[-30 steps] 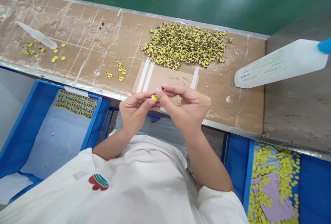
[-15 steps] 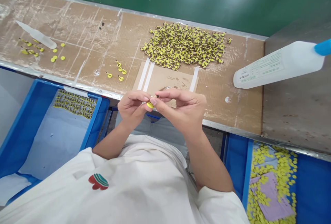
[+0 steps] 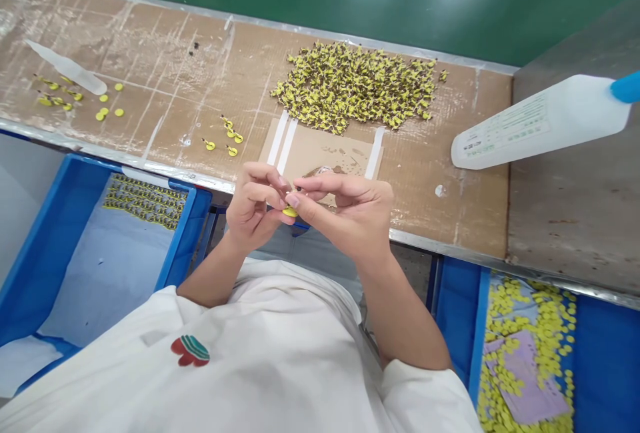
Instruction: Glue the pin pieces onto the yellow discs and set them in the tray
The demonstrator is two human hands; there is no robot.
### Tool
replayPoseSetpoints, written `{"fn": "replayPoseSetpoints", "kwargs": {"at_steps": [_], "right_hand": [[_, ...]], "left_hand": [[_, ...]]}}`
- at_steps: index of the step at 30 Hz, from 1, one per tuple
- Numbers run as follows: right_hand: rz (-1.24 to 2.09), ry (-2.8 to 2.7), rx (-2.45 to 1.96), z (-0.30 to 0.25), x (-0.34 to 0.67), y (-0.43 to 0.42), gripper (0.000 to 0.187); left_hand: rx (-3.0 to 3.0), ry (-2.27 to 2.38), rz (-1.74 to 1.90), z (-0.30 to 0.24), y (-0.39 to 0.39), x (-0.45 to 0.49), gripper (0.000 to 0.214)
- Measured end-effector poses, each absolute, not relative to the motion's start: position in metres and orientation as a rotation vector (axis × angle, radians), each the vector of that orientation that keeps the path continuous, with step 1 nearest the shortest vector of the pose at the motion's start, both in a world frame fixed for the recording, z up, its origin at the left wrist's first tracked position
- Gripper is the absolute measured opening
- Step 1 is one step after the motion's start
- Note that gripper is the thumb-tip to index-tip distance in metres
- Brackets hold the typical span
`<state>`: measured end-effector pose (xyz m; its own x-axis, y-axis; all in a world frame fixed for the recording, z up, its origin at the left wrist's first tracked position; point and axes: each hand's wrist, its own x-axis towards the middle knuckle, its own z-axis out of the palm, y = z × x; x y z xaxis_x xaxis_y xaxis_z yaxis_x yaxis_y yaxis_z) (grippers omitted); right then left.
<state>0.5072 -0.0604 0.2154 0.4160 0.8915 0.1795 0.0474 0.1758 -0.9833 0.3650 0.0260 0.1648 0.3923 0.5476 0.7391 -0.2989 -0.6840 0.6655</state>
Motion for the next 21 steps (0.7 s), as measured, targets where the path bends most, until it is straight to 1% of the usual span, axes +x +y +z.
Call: {"fn": "replayPoseSetpoints", "kwargs": {"at_steps": [9, 11, 15, 21], "right_hand": [[0.829, -0.943, -1.289, 0.216, 0.507, -0.062, 0.015], [0.82, -0.922, -1.297, 0.216, 0.505, -0.062, 0.016], [0.733, -0.832, -1.38, 0.218, 0.501, -0.06, 0.015], [0.6, -0.707, -1.363, 0.216, 0.495, -0.056, 0.016]], "left_hand": [[1.868, 0.188, 1.385, 0.164, 0.026, 0.367, 0.02], [1.833, 0.176, 1.403, 0.162, 0.027, 0.368, 0.022], [1.703, 0.235, 1.529, 0.154, 0.024, 0.372, 0.037], [1.689, 0.47, 1.596, 0.149, 0.008, 0.379, 0.032]]}}
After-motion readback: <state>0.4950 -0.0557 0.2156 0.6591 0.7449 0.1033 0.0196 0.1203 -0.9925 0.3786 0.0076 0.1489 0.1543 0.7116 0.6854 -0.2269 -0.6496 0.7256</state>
